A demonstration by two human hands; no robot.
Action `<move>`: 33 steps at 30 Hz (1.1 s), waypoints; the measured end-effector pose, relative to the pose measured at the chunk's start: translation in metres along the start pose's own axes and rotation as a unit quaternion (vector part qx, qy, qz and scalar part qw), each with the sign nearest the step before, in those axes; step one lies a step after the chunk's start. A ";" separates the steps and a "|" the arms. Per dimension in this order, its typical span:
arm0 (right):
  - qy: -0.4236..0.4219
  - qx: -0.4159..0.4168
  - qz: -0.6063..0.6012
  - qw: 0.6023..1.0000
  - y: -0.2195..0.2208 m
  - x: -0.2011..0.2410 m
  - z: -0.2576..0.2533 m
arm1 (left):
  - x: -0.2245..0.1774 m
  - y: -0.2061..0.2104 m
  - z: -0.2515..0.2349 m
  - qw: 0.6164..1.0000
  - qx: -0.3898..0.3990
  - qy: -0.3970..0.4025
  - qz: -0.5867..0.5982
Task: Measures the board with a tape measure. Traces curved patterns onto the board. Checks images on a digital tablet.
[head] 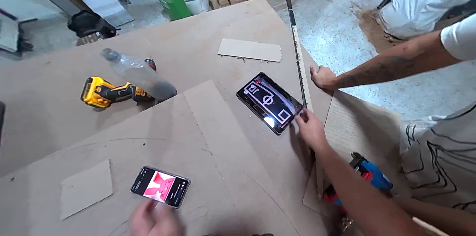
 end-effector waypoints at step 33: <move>-0.131 0.062 -0.131 0.981 0.054 -0.014 0.037 | -0.169 0.268 -0.150 0.823 0.175 -0.126 0.526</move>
Point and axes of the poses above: each hand's wrist, its own z-axis away from the middle knuckle, its own y-axis out of the palm, x = y × z, the point moved 1 cm from there along -z, towards the middle knuckle, and after that the axes turned 14 degrees about z, right-handed, at the moved point
